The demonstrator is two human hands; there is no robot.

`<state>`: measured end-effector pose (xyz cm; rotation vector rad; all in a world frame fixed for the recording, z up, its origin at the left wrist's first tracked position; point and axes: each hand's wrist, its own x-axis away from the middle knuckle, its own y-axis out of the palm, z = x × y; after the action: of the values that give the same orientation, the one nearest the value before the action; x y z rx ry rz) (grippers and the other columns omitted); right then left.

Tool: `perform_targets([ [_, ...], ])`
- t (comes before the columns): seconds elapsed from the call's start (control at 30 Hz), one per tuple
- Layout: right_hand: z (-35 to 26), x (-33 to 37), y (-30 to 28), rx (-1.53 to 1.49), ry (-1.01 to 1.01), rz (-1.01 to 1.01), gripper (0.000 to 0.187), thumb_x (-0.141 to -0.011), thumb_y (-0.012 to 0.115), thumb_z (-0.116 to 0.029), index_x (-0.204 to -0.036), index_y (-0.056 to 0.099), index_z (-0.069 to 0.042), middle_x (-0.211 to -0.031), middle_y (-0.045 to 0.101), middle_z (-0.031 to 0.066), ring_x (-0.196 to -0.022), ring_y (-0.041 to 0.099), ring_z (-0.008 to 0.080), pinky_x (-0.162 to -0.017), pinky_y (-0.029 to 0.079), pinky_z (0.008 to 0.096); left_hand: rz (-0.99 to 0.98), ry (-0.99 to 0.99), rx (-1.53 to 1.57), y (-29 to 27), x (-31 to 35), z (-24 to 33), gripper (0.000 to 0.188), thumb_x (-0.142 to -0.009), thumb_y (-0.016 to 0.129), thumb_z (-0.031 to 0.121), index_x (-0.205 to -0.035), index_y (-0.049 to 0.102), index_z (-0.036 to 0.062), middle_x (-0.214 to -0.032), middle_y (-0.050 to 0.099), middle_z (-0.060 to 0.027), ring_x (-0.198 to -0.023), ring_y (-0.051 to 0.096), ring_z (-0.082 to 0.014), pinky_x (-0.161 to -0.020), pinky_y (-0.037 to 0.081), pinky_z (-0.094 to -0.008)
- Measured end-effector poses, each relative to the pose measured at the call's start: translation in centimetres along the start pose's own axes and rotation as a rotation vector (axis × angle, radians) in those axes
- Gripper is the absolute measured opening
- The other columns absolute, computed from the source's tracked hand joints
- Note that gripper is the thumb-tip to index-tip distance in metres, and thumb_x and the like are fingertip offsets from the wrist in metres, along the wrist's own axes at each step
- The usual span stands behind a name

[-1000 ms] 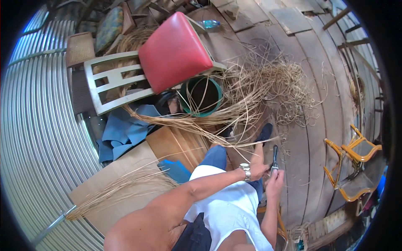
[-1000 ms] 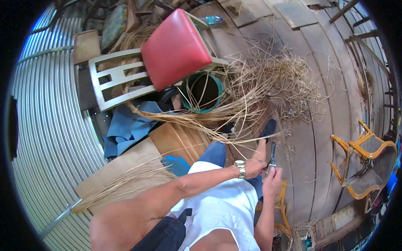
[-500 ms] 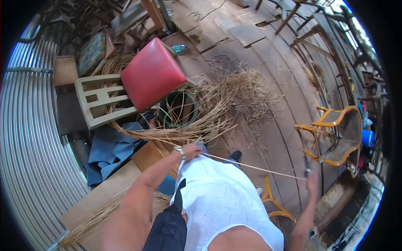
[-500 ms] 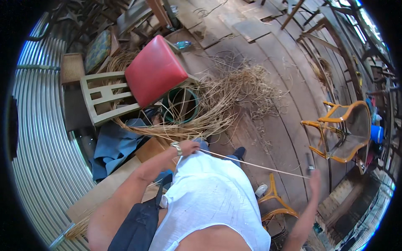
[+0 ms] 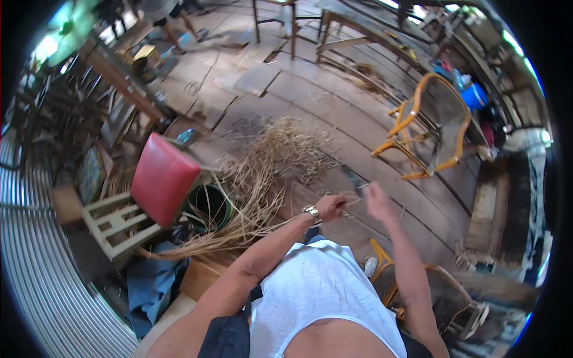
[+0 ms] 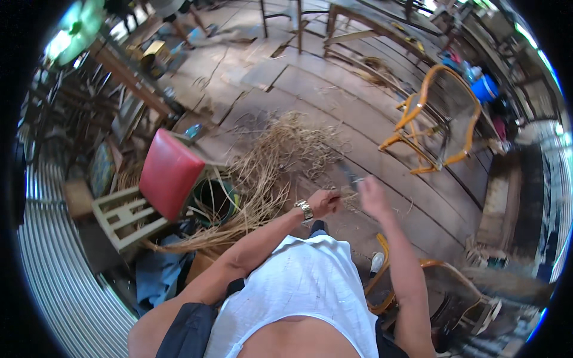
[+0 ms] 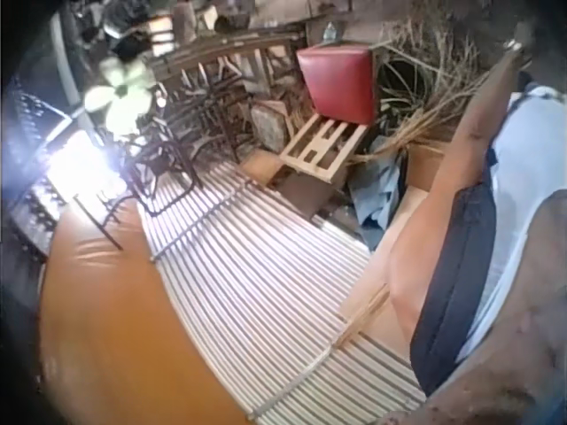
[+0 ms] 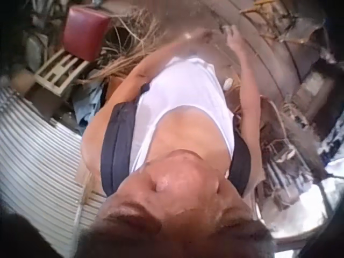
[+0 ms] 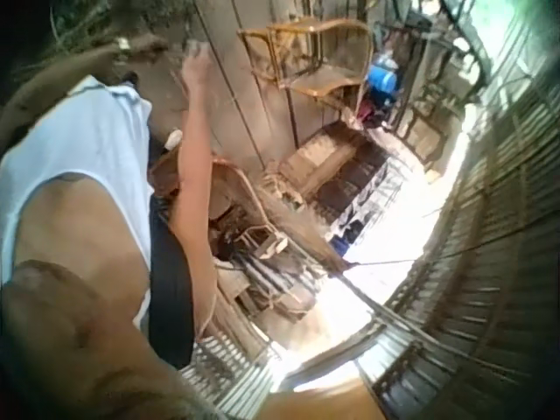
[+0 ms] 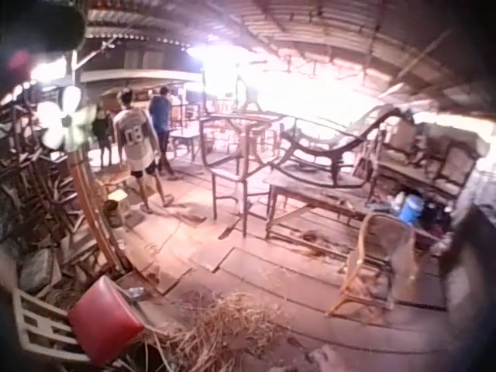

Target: The person uses a knife to strip the outer layers from long, thin, dried plant fibers. They hold the fibers in their left hand and scrape them with the knife in their right hand, creating a pile of shavings on the floor. The person occasionally picks up new fibers from a bundle on the floor and continues the stripping process.

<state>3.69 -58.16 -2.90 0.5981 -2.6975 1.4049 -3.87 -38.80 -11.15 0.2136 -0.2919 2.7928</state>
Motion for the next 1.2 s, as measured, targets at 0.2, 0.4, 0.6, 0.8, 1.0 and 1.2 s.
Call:
perform_targets([
  [0.2,6.4,-1.8,-4.6,-0.078,-0.022,-0.145,0.025,-0.094,0.050,-0.028,-0.091,0.054,-0.004,-0.074,0.059,0.0153,-0.067,0.058,0.0251,-0.065,0.046,0.0401,-0.146,-0.112,0.041,-1.4,2.2,-2.2,0.031,-0.097,0.053,0.033,-0.095,0.063,0.0037,-0.068,0.054,-0.0004,-0.062,0.050,-0.0107,-0.058,0.044,-0.0296],
  [0.4,17.9,-3.8,-18.4,-0.066,0.341,0.110,0.022,-0.096,0.048,-0.028,-0.093,0.052,-0.007,-0.063,0.055,0.0060,-0.048,0.052,0.0142,-0.041,0.040,0.0316,-0.048,-0.535,-0.421,-11.9,20.5,-14.5,0.032,-0.091,0.055,0.035,-0.088,0.066,0.0056,-0.075,0.064,-0.0123,-0.072,0.062,-0.0253,-0.067,0.048,-0.0373],
  [0.6,19.7,-8.7,-9.9,0.204,0.052,0.119,0.025,-0.095,0.046,-0.025,-0.093,0.054,-0.002,-0.071,0.059,0.0158,-0.057,0.063,0.0292,-0.052,0.049,0.0416,-0.069,-0.528,-0.588,-8.2,14.8,-15.5,0.027,-0.092,0.054,0.029,-0.096,0.066,0.0049,-0.086,0.068,-0.0140,-0.075,0.066,-0.0306,-0.071,0.052,-0.0398],
  [0.8,1.8,-4.8,-1.8,-0.091,-0.146,-0.245,0.028,-0.095,0.047,-0.030,-0.092,0.051,-0.002,-0.080,0.060,0.0215,-0.074,0.059,0.0359,-0.068,0.046,0.0457,0.153,-0.147,0.035,4.3,-4.6,-1.0,0.022,-0.093,0.055,0.024,-0.102,0.065,0.0063,-0.076,0.066,-0.0096,-0.065,0.060,-0.0162,-0.060,0.048,-0.0331],
  [1.0,8.4,-6.8,-7.2,-0.064,-0.095,-0.251,0.027,-0.095,0.050,-0.028,-0.092,0.054,-0.002,-0.074,0.059,0.0129,-0.067,0.060,0.0209,-0.060,0.045,0.0379,-0.023,-0.121,-0.290,-4.8,-0.5,-0.8,0.024,-0.093,0.055,0.028,-0.093,0.065,0.0063,-0.073,0.065,-0.0100,-0.067,0.062,-0.0219,-0.062,0.049,-0.0367],
  [1.2,10.7,-6.0,-14.2,-0.185,0.066,-0.208,0.022,-0.097,0.048,-0.025,-0.087,0.051,-0.005,-0.059,0.055,0.0046,-0.043,0.051,0.0115,-0.040,0.040,0.0285,0.105,-0.328,-0.536,-14.0,11.0,-7.7,0.029,-0.091,0.056,0.033,-0.102,0.066,0.0079,-0.090,0.069,-0.0158,-0.082,0.065,-0.0336,-0.073,0.051,-0.0398],
])
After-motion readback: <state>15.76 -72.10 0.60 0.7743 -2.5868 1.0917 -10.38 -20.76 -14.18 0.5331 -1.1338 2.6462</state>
